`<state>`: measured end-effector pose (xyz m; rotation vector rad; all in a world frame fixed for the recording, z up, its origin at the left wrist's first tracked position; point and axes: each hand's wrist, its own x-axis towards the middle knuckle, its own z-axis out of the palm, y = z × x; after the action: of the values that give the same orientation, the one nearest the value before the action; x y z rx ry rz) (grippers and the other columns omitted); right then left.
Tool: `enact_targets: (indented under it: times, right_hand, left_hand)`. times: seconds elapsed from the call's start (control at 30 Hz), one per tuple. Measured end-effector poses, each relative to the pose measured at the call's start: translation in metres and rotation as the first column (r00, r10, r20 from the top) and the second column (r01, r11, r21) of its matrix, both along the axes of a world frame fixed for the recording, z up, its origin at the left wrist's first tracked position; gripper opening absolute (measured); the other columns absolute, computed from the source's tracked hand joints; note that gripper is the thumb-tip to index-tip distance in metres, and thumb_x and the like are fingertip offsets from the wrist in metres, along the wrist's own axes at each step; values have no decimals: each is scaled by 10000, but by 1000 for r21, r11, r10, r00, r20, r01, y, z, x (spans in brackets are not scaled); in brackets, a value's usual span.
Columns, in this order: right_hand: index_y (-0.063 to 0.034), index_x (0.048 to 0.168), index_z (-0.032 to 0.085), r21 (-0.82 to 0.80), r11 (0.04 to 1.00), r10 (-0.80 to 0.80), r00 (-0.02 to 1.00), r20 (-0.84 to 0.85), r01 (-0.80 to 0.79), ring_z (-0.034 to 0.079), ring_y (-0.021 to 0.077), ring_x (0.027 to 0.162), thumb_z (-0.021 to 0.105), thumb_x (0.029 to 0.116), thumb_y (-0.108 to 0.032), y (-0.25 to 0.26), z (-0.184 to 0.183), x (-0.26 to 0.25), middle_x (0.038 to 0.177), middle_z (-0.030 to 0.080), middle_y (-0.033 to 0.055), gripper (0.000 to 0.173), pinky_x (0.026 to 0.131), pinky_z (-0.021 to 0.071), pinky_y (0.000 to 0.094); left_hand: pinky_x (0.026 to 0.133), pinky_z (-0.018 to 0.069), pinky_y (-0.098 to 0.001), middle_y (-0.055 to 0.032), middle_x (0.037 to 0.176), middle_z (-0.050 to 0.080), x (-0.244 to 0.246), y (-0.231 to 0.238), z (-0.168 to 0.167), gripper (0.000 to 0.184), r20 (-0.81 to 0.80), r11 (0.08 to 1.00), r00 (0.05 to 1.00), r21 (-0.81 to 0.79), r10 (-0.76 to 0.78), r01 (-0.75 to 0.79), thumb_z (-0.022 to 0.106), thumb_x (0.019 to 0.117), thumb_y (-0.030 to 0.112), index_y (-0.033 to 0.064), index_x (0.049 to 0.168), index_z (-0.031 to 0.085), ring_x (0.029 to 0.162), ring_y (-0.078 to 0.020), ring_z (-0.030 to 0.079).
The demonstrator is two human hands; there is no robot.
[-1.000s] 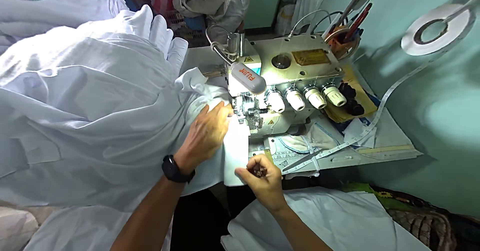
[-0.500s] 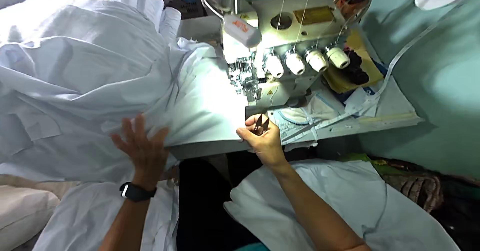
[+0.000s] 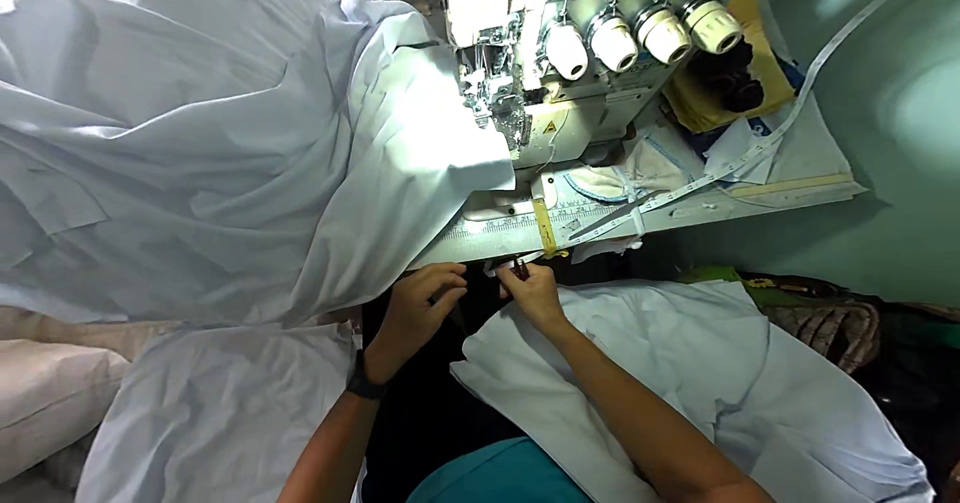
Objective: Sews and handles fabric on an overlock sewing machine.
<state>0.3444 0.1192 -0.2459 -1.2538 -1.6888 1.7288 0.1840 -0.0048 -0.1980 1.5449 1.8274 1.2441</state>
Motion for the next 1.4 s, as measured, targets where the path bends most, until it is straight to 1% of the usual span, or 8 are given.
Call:
enact_targets:
  times: [0.07, 0.13, 0.23, 0.37, 0.7, 0.97, 1.17, 1.4]
  right_hand:
    - [-56, 709, 581, -391, 920, -71, 989, -128, 15, 456, -15, 412, 576, 981, 28, 1, 25, 0, 527, 590, -44, 284, 425, 372, 142]
    - [-61, 694, 563, -527, 850, -134, 975, -176, 22, 443, 5, 381, 550, 980, 58, 2, 43, 3, 504, 578, -15, 310, 396, 367, 146]
    - [-52, 730, 596, -459, 888, -100, 973, -208, -7, 450, -8, 398, 531, 1004, 26, 5, 50, 8, 525, 595, -20, 292, 408, 368, 136]
    - [-23, 1050, 583, -237, 938, 223, 965, -140, -251, 422, -46, 532, 315, 1088, -207, -3, 44, 22, 654, 515, -120, 327, 515, 354, 125]
    - [-36, 926, 614, -608, 723, 181, 939, -291, -328, 547, 15, 511, 516, 999, -43, -21, 64, 20, 764, 654, 1, 123, 478, 470, 144]
    - [-27, 899, 617, -618, 722, 191, 948, -255, -312, 535, 13, 495, 530, 1006, -19, -24, 68, 12, 732, 648, 6, 138, 466, 455, 137]
    - [-27, 878, 615, -593, 757, 159, 958, -239, -273, 530, 13, 484, 547, 995, -3, -26, 68, 7, 716, 647, 6, 138, 461, 452, 137]
    - [-32, 884, 626, -586, 744, 218, 946, -241, -321, 533, 6, 487, 578, 976, 2, -31, 72, 5, 708, 645, -7, 110, 464, 453, 133]
  left_hand:
    - [929, 543, -216, -175, 1187, 710, -1, 9, -5, 154, 159, 989, 982, -90, -98, 114, 668, 945, 75, -58, 921, 743, 1076, -93, 684]
    - [911, 530, -180, -129, 1150, 718, -2, 16, -7, 131, 335, 959, 930, -180, -150, 219, 674, 939, 56, -58, 930, 740, 1036, -29, 666]
    - [818, 525, -136, 4, 948, 726, -5, 22, 0, 88, 494, 929, 864, -266, -96, 256, 672, 936, 26, -27, 954, 740, 870, 58, 638]
    - [780, 541, -143, 2, 1074, 702, -23, 22, 17, 194, 571, 905, 808, -252, -146, 342, 643, 895, -36, -41, 1076, 712, 854, 43, 626]
    - [569, 444, -122, -60, 1367, 598, -42, 36, 33, 556, 492, 744, 780, -334, -386, 578, 630, 814, -84, 16, 1360, 619, 686, 41, 515]
    - [550, 445, -148, -88, 1424, 538, -43, 39, 30, 641, 513, 679, 758, -389, -401, 623, 638, 802, -135, 22, 1419, 563, 640, 14, 493]
    - [744, 555, -173, -96, 1404, 534, -42, 31, 24, 629, 621, 670, 698, -350, -358, 655, 687, 843, -45, 1, 1444, 510, 855, -14, 631]
    - [586, 474, -123, -94, 1400, 546, -43, 28, 25, 647, 581, 673, 712, -344, -395, 655, 673, 809, -124, 5, 1429, 542, 699, 31, 542]
